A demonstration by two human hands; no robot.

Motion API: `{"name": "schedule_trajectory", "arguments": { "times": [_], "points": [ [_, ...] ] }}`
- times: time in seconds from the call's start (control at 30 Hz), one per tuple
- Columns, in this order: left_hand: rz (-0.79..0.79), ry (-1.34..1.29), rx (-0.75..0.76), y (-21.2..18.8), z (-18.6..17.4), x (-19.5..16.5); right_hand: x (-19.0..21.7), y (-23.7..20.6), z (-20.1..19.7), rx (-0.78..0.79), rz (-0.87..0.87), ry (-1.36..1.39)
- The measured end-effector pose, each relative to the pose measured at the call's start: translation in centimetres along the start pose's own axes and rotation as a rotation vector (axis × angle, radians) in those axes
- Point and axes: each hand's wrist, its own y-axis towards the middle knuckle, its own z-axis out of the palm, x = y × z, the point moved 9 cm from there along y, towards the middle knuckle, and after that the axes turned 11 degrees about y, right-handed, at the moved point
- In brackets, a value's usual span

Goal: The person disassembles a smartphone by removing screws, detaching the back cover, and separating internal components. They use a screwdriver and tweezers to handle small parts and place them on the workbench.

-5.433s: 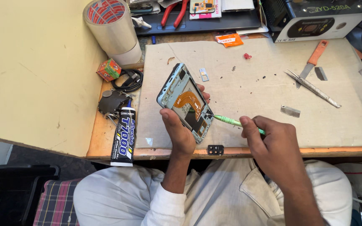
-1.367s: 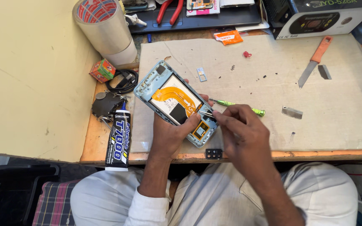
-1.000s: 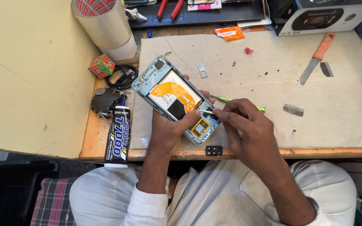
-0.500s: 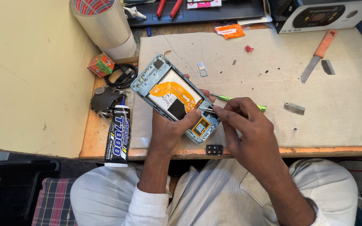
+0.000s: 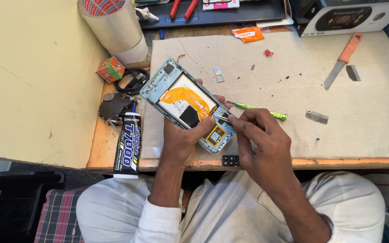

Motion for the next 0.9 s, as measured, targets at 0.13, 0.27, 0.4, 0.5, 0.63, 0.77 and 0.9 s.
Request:
{"name": "schedule_trajectory", "arguments": {
  "times": [0.13,0.27,0.4,0.5,0.63,0.77,0.9],
  "points": [
    [0.002,-0.019,-0.005,0.0,-0.1,0.0,0.0,-0.1,0.0,-0.039,-0.008,0.020],
    [0.003,-0.030,-0.006,0.0,-0.1,0.1,-0.1,-0.2,-0.1,-0.051,-0.013,0.041],
    [-0.001,-0.049,-0.017,0.1,-0.3,0.0,-0.2,0.2,-0.3,-0.035,0.006,0.049],
    [-0.012,-0.050,-0.026,0.2,-0.2,0.1,0.1,0.7,-0.5,-0.004,0.003,0.011],
    [-0.006,-0.024,-0.018,0.2,-0.1,0.1,0.7,1.2,-0.5,0.076,-0.012,-0.073],
    [-0.024,-0.001,-0.017,0.2,-0.2,0.3,0.5,1.7,-0.4,0.150,-0.001,-0.080],
    [-0.037,0.027,-0.003,0.2,-0.3,0.4,0.9,2.2,-0.4,0.192,-0.071,-0.056]
  ]
}}
